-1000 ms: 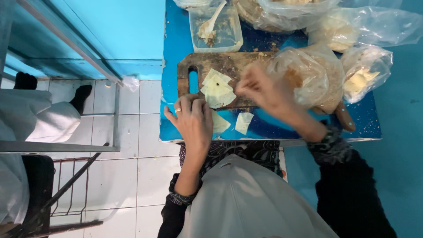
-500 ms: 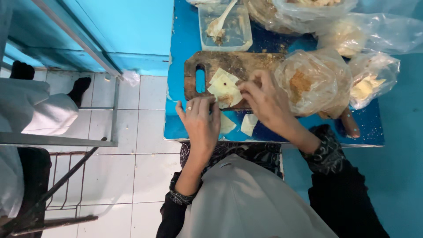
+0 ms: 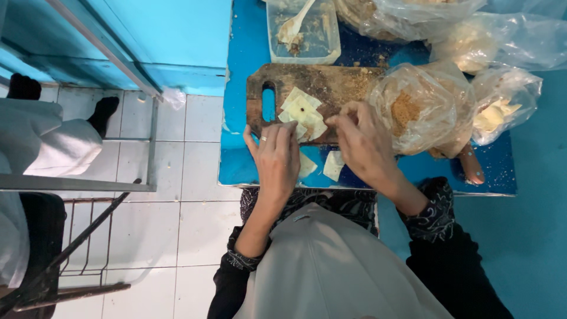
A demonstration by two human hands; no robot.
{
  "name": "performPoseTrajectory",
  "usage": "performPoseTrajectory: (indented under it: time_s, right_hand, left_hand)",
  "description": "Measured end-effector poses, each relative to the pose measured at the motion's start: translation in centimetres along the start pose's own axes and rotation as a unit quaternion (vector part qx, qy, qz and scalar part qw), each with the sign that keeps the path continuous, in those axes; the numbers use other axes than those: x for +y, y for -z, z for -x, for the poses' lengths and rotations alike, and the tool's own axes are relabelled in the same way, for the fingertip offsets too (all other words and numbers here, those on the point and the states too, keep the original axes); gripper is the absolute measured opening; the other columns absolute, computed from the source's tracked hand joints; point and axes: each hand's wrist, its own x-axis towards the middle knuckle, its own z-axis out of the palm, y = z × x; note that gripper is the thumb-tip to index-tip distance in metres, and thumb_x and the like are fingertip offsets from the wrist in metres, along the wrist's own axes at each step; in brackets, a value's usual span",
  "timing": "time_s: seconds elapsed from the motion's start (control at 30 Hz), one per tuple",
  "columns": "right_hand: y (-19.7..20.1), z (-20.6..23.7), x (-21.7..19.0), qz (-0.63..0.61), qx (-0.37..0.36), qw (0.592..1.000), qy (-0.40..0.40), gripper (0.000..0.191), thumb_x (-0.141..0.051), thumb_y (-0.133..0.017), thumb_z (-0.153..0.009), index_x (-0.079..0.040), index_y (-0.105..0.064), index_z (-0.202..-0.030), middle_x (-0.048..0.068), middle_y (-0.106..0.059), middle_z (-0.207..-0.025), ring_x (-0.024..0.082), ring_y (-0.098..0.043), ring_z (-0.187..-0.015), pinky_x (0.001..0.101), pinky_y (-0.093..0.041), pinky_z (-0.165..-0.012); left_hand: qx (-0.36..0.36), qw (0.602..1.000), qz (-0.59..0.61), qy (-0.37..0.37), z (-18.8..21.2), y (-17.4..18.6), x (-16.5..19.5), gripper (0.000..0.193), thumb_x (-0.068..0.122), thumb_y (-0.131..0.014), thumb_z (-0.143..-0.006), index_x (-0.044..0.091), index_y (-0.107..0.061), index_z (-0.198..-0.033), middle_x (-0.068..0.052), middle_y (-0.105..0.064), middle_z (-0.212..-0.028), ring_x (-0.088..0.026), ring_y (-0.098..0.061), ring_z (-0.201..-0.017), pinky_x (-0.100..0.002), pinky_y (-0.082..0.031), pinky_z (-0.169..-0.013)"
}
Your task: The person sits at a blue table and folds small square wrappers by hand on a wooden board, pressing each folded piece and placing the finished pieces into a plastic bag beside the board. They repeatedly take new wrappers from a pile, fold them, and accumulate finished pieces in the bag.
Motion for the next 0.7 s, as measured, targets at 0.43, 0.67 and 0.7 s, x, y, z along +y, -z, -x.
performPoseTrajectory:
  time_s: [0.43,0.67,0.7]
  right_hand:
    - [-0.7,0.3,-0.3,-0.054,-0.008,0.998,-0.023,0.022,0.002,-0.065,-0.095,-0.008,-0.071,-0.115,0.007,-0.062,-0.114,0.029,-0.065,-0.096,0.0419,-0.05,-0.079]
    - [-1.2,1.1,-0.3,0.02,0.016,1.0,0.0,0.032,0.003,-0.069,-0.085,-0.012,-0.077,-0.112,0.007,-0.063,-0.11,0.027,-0.063,-0.091,0.044,-0.047,-0.08]
    - [-1.3,1.1,-0.4,-0.005,0.014,1.0,0.006,0.033,0.003,-0.068,-0.086,-0.012,-0.077,-0.114,0.007,-0.063,-0.112,0.027,-0.063,-0.093,0.0429,-0.048,-0.082]
  left_hand:
    - [-0.008,1.0,-0.022,0.019,0.1,0.4,0.2,0.026,0.003,-0.071,-0.09,0.008,-0.067,-0.115,-0.01,-0.057,-0.131,-0.031,-0.053,-0.127,-0.07,-0.02,-0.118]
    - [-0.019,0.999,-0.025,0.012,0.3,0.2,-0.1,0.027,0.004,-0.073,-0.085,0.011,-0.069,-0.111,-0.01,-0.056,-0.135,-0.032,-0.05,-0.13,-0.072,-0.019,-0.117]
    - [-0.021,0.999,-0.023,0.01,0.3,0.2,-0.1,0.026,0.004,-0.073,-0.085,0.011,-0.07,-0.11,-0.011,-0.055,-0.135,-0.032,-0.05,-0.13,-0.072,-0.018,-0.117]
